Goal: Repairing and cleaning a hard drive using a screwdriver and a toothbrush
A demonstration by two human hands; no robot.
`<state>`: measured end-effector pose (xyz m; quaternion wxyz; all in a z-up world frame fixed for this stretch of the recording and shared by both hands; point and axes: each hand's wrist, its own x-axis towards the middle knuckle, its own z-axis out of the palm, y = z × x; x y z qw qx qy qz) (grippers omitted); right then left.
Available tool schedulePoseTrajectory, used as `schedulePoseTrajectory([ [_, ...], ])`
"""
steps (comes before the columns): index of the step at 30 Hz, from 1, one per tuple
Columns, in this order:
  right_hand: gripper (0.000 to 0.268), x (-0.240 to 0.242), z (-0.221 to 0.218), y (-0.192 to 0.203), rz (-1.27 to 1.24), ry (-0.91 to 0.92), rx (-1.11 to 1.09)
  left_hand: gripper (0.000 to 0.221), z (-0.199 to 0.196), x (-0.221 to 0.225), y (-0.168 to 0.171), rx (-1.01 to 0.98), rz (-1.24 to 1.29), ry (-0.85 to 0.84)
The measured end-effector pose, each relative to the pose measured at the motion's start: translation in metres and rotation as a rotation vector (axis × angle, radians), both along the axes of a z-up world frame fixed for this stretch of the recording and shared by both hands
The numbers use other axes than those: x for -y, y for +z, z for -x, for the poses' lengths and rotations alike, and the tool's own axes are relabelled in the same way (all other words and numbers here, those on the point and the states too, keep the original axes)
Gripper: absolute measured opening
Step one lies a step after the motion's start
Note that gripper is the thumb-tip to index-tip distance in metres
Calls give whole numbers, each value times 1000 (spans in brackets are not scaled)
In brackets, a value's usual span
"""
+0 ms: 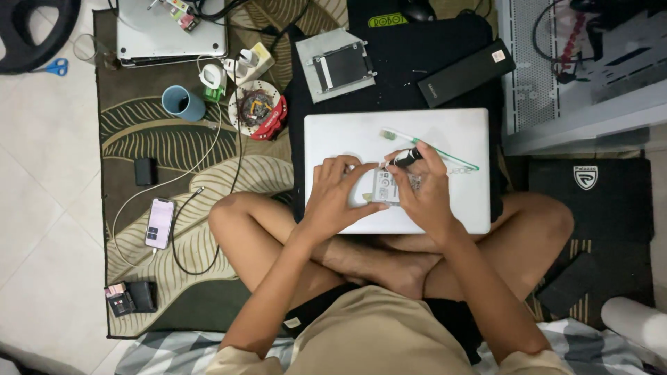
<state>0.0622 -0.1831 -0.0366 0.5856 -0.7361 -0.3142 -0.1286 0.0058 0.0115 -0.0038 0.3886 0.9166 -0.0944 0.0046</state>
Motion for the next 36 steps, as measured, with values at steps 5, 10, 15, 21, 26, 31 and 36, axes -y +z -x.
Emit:
schedulePoseTrajectory([
  [5,65,-4,-3,-13,38,-10,-15,72,1,-1,-3,22,25,17],
  [10,66,-4,-5,-21,14,20,-27,71,1,-1,-5,35,57,21],
  [15,68,-4,-6,-22,19,35,6,72,0,-2,-4,45,63,27],
  [21,64,0,-7,-24,63,60,-32,74,0,-2,-5,29,56,33],
  [26,54,-7,-6,-1,213,-30,78,73,-1,-2,-2,-11,61,42],
  [31,66,-3,-14,-35,202,-126,216,73,-1,-2,-1,-20,64,38],
  [36,57,-7,-11,-25,147,-93,227,70,0,-2,1,-3,71,35],
])
